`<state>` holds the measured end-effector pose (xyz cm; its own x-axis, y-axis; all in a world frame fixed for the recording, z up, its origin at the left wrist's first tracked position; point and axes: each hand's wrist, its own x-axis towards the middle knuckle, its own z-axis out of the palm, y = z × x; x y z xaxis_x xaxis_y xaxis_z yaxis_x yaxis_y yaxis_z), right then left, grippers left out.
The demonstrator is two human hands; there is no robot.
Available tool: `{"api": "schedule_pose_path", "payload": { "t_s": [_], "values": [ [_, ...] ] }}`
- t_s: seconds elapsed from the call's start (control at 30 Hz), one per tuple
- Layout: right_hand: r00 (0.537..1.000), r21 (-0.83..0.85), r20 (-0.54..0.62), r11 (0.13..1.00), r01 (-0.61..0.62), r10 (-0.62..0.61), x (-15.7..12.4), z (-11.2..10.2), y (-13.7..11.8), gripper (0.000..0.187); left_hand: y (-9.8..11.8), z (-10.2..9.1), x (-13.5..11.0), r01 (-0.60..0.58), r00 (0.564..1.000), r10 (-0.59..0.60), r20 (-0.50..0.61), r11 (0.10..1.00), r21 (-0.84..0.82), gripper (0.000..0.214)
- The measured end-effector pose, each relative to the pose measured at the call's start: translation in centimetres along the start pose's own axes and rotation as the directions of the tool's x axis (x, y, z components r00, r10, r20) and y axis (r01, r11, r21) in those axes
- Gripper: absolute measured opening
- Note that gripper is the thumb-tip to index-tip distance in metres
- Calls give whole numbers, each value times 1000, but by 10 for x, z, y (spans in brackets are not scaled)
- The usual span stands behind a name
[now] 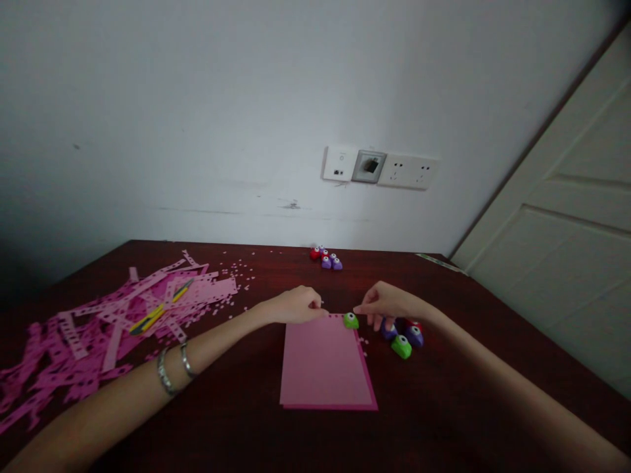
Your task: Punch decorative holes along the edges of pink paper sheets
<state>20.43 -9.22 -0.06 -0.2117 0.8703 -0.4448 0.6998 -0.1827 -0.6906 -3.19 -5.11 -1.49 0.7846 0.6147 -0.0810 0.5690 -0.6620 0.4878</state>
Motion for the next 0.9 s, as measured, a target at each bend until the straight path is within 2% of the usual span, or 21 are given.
{"api": "schedule_pose_path", "payload": {
  "t_s": [0.07,0.17,0.3,0.43,0.67,0.9],
  "values": [
    [996,-7,81,999,-38,38,5,-4,-3,43,-1,0,12,-6,1000,9,29,996,-91,35],
    [986,-22,153,997,-67,70,13,-6,-3,46,-1,1,28,76,992,-49,116,968,-238,35],
    [979,-61,181,994,-86,96,21,-7,1,45,1,3,43,186,959,-86,269,911,-369,38],
    [971,-62,220,995,-82,94,23,-8,1,40,1,8,54,222,931,-52,360,865,-450,38],
    [952,-78,275,991,-113,131,27,-8,-3,35,2,13,70,285,855,2,519,834,-472,33],
    [897,-142,360,965,-218,256,39,-10,-12,28,2,10,80,358,785,-21,620,831,-425,40]
  ]
}}
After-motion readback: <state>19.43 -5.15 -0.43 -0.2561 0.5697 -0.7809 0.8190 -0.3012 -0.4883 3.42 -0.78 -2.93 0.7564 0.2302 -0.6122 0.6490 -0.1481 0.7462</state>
